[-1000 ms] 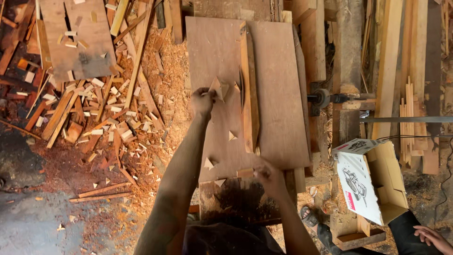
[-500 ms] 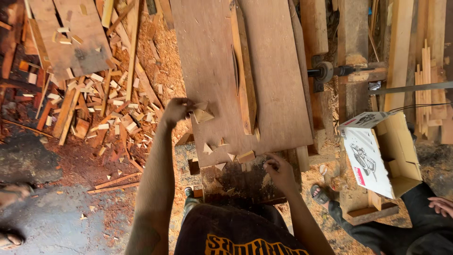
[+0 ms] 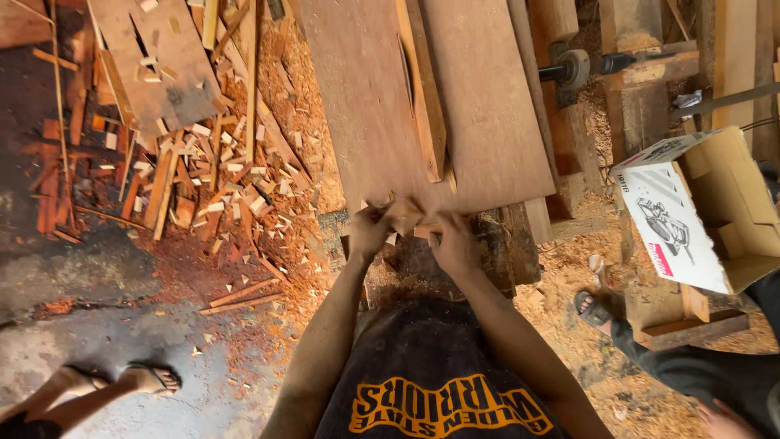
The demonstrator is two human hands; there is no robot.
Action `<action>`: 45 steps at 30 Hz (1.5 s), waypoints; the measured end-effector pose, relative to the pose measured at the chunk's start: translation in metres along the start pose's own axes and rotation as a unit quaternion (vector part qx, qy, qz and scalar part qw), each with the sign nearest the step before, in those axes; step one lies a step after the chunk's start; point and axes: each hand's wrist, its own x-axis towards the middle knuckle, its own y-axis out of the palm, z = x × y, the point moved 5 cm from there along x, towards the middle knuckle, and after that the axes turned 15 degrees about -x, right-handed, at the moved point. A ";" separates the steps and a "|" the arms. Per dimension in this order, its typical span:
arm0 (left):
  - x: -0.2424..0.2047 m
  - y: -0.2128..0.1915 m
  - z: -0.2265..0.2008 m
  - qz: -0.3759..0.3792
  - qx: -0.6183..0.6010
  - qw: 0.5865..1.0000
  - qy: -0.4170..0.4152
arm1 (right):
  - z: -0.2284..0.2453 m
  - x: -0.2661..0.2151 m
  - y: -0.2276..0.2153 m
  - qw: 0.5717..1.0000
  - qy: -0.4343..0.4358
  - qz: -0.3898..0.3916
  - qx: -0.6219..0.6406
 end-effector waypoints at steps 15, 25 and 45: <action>-0.094 -0.098 0.057 -0.107 -0.277 0.942 0.158 | 0.047 -0.044 0.012 0.958 -0.201 -0.039 0.198; -0.158 0.058 -0.027 0.044 0.298 0.889 0.344 | -0.136 -0.103 0.057 0.802 0.006 -0.058 0.595; -0.199 -0.072 0.099 -0.216 0.373 0.869 0.245 | -0.303 -0.277 0.128 0.686 0.549 0.088 0.469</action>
